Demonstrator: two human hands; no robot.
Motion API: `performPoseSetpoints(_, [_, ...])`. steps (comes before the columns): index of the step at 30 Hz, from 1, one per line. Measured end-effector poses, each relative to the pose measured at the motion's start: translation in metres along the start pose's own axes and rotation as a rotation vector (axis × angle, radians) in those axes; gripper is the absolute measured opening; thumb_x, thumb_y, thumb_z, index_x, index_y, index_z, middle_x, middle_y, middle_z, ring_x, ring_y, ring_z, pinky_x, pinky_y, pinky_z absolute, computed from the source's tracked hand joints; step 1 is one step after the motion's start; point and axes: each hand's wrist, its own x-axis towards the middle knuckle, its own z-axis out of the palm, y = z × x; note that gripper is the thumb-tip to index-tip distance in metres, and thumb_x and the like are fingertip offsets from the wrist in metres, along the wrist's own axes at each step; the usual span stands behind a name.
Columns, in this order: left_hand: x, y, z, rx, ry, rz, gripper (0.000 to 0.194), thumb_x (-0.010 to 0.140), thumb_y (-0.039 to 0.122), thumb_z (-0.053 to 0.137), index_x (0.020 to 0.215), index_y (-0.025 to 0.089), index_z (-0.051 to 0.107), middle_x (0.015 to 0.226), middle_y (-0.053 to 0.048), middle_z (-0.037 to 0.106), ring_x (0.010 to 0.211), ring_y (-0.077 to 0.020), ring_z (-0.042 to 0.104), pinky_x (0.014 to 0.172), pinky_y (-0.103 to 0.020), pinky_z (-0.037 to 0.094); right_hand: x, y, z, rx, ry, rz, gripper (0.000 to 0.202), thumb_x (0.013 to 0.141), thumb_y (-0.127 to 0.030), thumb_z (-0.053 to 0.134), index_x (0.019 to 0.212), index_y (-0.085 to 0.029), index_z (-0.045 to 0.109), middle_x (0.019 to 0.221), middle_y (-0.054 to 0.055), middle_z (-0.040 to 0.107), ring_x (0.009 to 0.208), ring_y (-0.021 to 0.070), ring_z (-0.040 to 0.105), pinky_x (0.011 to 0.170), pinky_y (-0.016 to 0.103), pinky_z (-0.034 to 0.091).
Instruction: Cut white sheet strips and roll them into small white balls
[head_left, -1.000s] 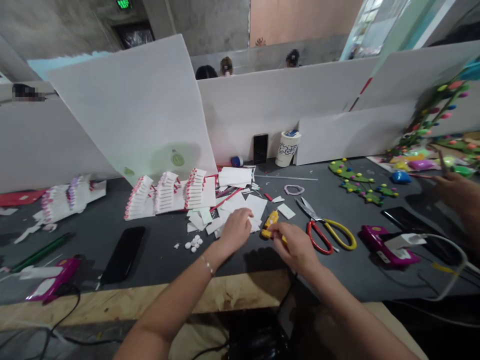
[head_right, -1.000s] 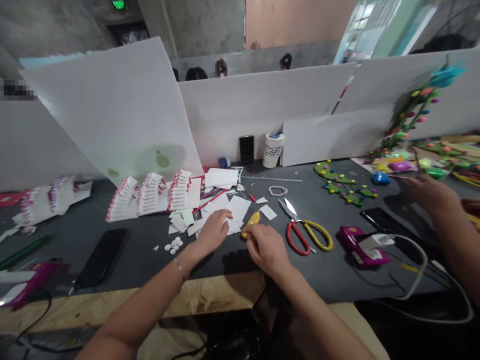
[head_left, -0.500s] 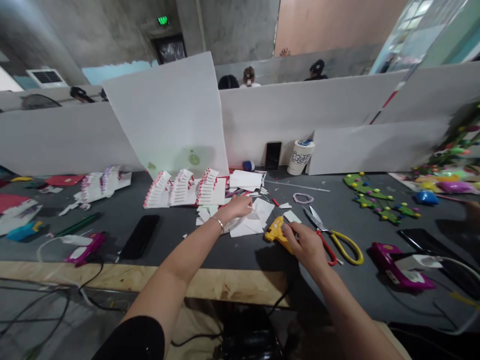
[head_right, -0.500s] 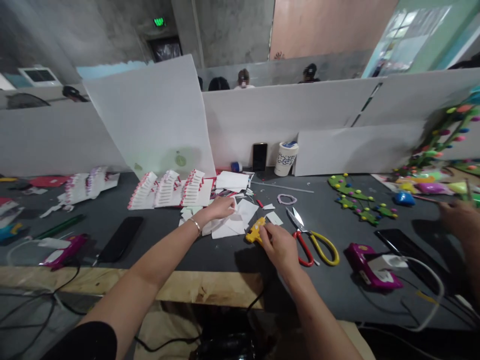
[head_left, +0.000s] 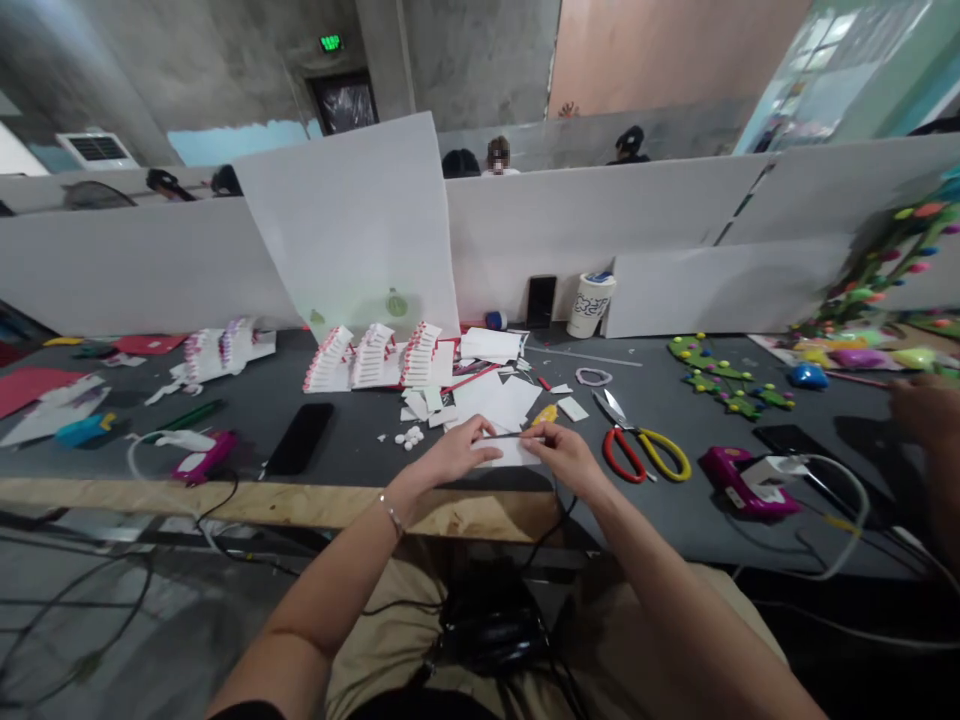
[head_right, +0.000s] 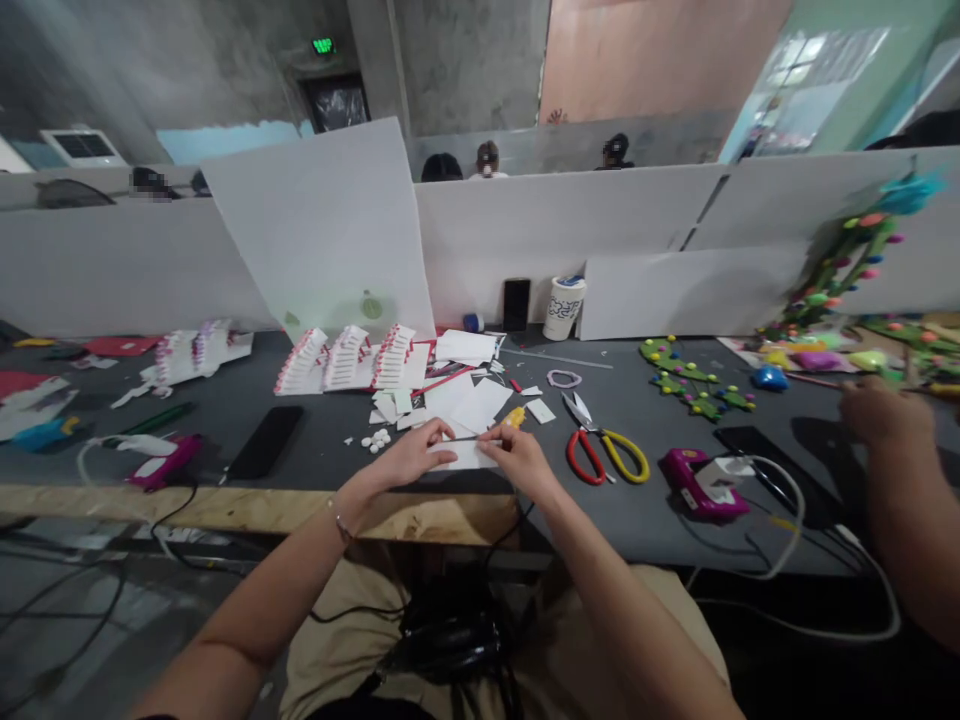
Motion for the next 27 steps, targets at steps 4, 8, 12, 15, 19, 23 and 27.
performPoseSetpoints(4, [-0.039,-0.021,0.009,0.117,0.131,-0.056,0.011,0.087,0.027,0.058,0.084,0.018,0.063,0.080,-0.001,0.063,0.074,-0.0156,0.058,0.065,-0.025,0.044,-0.019,-0.006,0.016,-0.087,-0.045,-0.122,0.030,0.083,-0.047,0.058,0.083,-0.021,0.071,0.075,0.005,0.071,0.063,0.0184,0.062,0.057,0.029,0.049])
performPoseSetpoints(8, [-0.059,-0.035,0.018,0.258,0.259,-0.050,0.017,0.092,0.017,0.051,0.092,0.017,0.068,0.093,-0.007,0.064,0.092,-0.0197,0.057,0.081,-0.032,0.043,-0.027,-0.007,0.026,-0.180,-0.080,-0.261,0.025,0.089,-0.039,0.053,0.088,-0.023,0.072,0.086,0.007,0.072,0.081,0.0228,0.065,0.074,0.036,0.051])
performPoseSetpoints(12, [-0.071,-0.047,0.022,0.350,0.253,0.010,0.020,0.093,0.015,0.051,0.098,0.020,0.069,0.092,-0.007,0.065,0.091,-0.0198,0.056,0.082,-0.035,0.041,-0.030,0.000,0.028,-0.479,-0.091,-0.464,0.025,0.094,-0.023,0.047,0.089,-0.022,0.072,0.091,0.009,0.071,0.088,0.0231,0.060,0.082,0.037,0.046])
performPoseSetpoints(15, [-0.083,-0.056,0.020,0.380,0.218,0.067,0.011,0.090,0.024,0.059,0.093,0.020,0.069,0.085,-0.004,0.066,0.084,-0.0177,0.057,0.076,-0.033,0.040,-0.037,0.012,0.030,-0.689,-0.123,-0.582,0.028,0.094,-0.014,0.044,0.088,-0.019,0.070,0.084,0.008,0.069,0.080,0.0207,0.058,0.075,0.033,0.046])
performPoseSetpoints(19, [-0.094,-0.059,0.015,0.361,0.290,0.021,0.018,0.089,0.034,0.060,0.097,0.019,0.068,0.091,-0.006,0.067,0.088,-0.0190,0.059,0.078,-0.033,0.042,-0.045,0.018,0.038,-0.769,-0.105,-0.550,0.026,0.095,-0.014,0.044,0.090,-0.017,0.069,0.082,0.007,0.068,0.078,0.0198,0.057,0.074,0.031,0.044])
performPoseSetpoints(23, [-0.086,-0.048,0.018,0.364,0.178,0.046,0.050,0.079,0.047,0.069,0.120,0.020,0.058,0.119,-0.010,0.063,0.110,-0.0260,0.054,0.093,-0.041,0.040,-0.042,0.010,0.047,-0.873,-0.086,-0.497,0.024,0.096,-0.019,0.046,0.090,-0.020,0.069,0.082,0.006,0.069,0.077,0.0202,0.057,0.073,0.033,0.041])
performPoseSetpoints(27, [-0.070,-0.039,0.027,0.410,0.090,0.082,0.043,0.084,0.032,0.067,0.123,0.020,0.054,0.117,-0.007,0.064,0.109,-0.0247,0.054,0.091,-0.040,0.039,-0.038,0.004,0.050,-0.809,-0.040,-0.408,0.025,0.097,-0.023,0.046,0.086,-0.020,0.069,0.080,0.005,0.069,0.075,0.0192,0.057,0.072,0.032,0.041])
